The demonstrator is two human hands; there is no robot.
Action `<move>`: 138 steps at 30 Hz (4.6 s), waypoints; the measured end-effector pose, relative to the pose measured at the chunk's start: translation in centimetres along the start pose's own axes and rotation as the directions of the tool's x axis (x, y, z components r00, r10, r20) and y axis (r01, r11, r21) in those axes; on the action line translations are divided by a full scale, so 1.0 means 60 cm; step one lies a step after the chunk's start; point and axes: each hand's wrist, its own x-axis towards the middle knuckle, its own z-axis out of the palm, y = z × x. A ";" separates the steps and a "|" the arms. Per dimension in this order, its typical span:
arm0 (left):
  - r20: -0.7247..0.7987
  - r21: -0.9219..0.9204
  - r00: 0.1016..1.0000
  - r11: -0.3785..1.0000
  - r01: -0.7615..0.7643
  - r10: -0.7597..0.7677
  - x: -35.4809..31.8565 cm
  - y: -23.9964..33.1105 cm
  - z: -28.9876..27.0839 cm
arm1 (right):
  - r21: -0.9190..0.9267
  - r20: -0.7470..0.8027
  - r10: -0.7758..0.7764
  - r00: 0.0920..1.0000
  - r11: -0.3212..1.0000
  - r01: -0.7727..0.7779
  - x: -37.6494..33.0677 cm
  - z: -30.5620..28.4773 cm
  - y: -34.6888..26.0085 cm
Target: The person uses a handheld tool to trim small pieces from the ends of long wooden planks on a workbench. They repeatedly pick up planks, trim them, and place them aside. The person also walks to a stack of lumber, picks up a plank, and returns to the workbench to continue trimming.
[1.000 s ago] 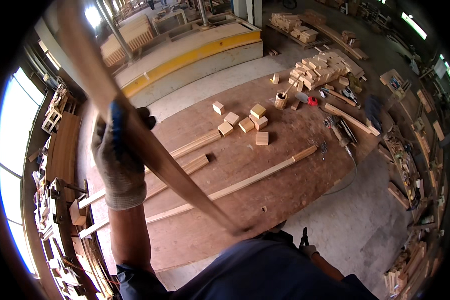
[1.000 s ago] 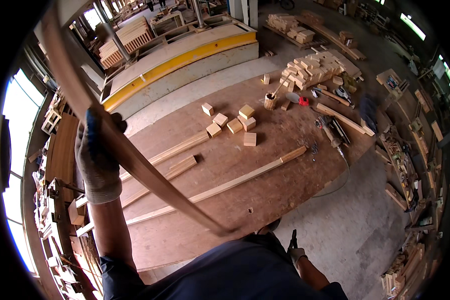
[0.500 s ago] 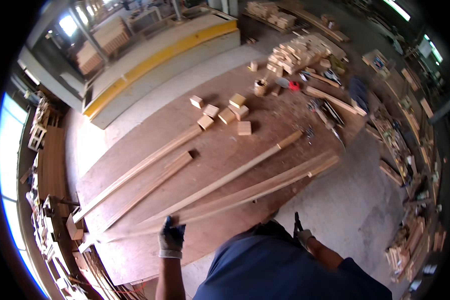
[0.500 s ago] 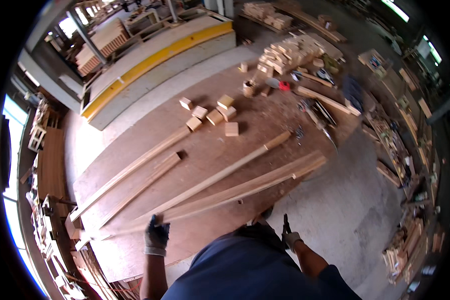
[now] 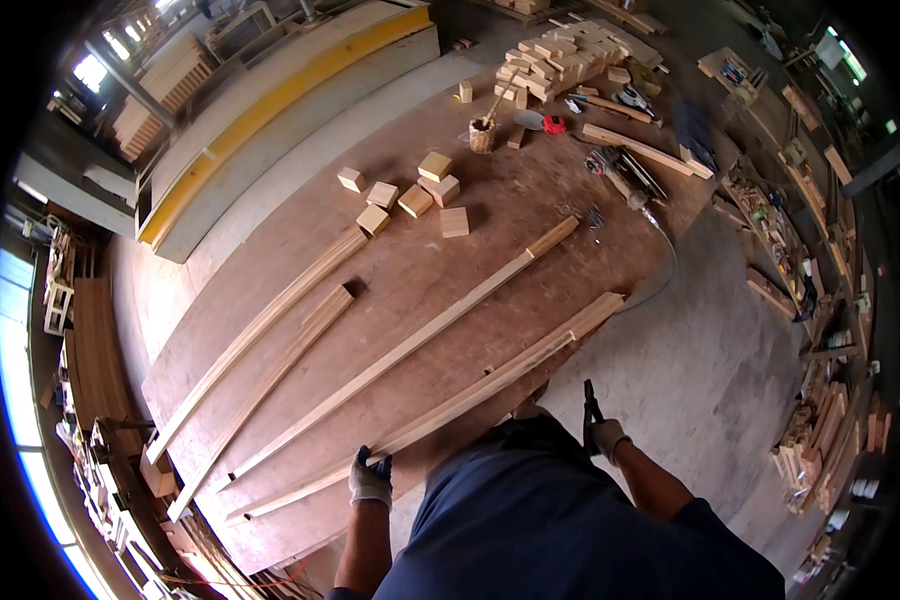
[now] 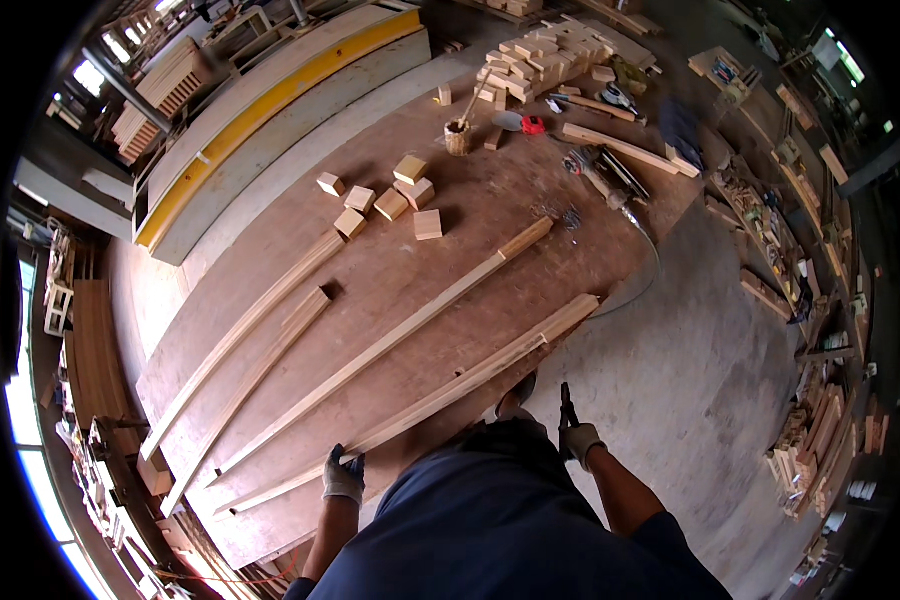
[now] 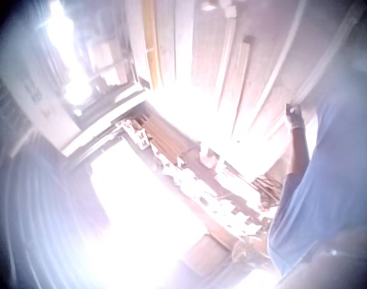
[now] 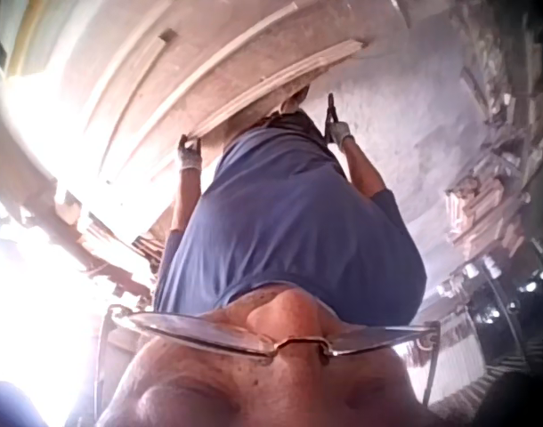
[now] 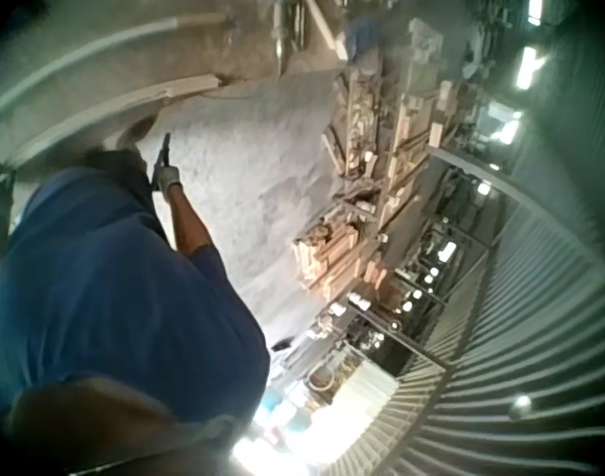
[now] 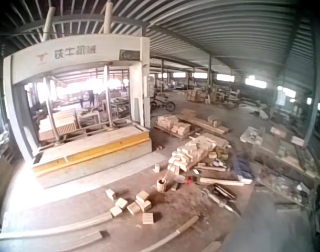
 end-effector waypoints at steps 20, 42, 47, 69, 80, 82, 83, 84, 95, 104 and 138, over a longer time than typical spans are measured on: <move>0.987 0.146 0.090 -0.493 -0.857 0.136 -0.204 -0.135 0.344 | 0.255 0.270 -0.467 0.842 0.878 0.405 -0.108 0.001 -0.153; 0.931 -0.305 -0.118 -0.558 -0.772 -0.345 -0.119 -0.200 0.405 | 0.403 0.553 -0.445 0.704 0.883 0.242 -0.077 0.062 -0.165; 0.954 -0.201 -0.015 -0.607 -0.768 -0.298 -0.100 -0.209 0.405 | 0.576 0.473 -0.262 0.841 0.815 -0.070 -0.118 0.061 -0.202; 0.917 -0.128 0.118 -0.560 -0.818 -0.381 -0.101 -0.203 0.401 | -0.742 0.108 -0.695 0.711 0.419 0.523 -0.025 -0.078 -0.215; 0.944 -0.211 -0.020 -0.555 -0.805 -0.329 -0.077 -0.205 0.391 | -0.669 0.025 -0.811 0.584 0.420 0.613 -0.091 -0.072 -0.269; 0.933 -0.229 -0.022 -0.544 -0.807 -0.359 -0.079 -0.209 0.398 | -0.038 0.073 -0.565 0.822 0.822 0.569 -0.029 -0.055 -0.269; 0.941 -0.231 -0.048 -0.532 -0.815 -0.336 -0.086 -0.203 0.399 | 0.288 0.191 -0.449 0.873 0.876 0.387 -0.037 -0.044 -0.293; 0.947 -0.234 -0.073 -0.520 -0.821 -0.311 -0.096 -0.198 0.400 | 0.537 0.297 -0.418 0.859 0.817 0.212 -0.053 -0.043 -0.304; 0.949 -0.057 0.186 -0.719 -0.693 -0.255 -0.018 -0.077 0.289 | 0.286 0.240 -0.417 0.877 0.893 0.347 -0.019 -0.005 -0.207; 0.982 -0.132 -0.013 -0.629 -0.766 -0.190 -0.020 -0.093 0.310 | 0.063 0.194 -0.331 0.923 0.944 0.325 0.011 0.034 -0.141; 0.981 0.151 0.177 -0.269 -0.951 -0.076 -0.114 -0.143 0.405 | -0.018 0.246 -0.144 0.958 0.988 0.153 -0.038 0.050 -0.139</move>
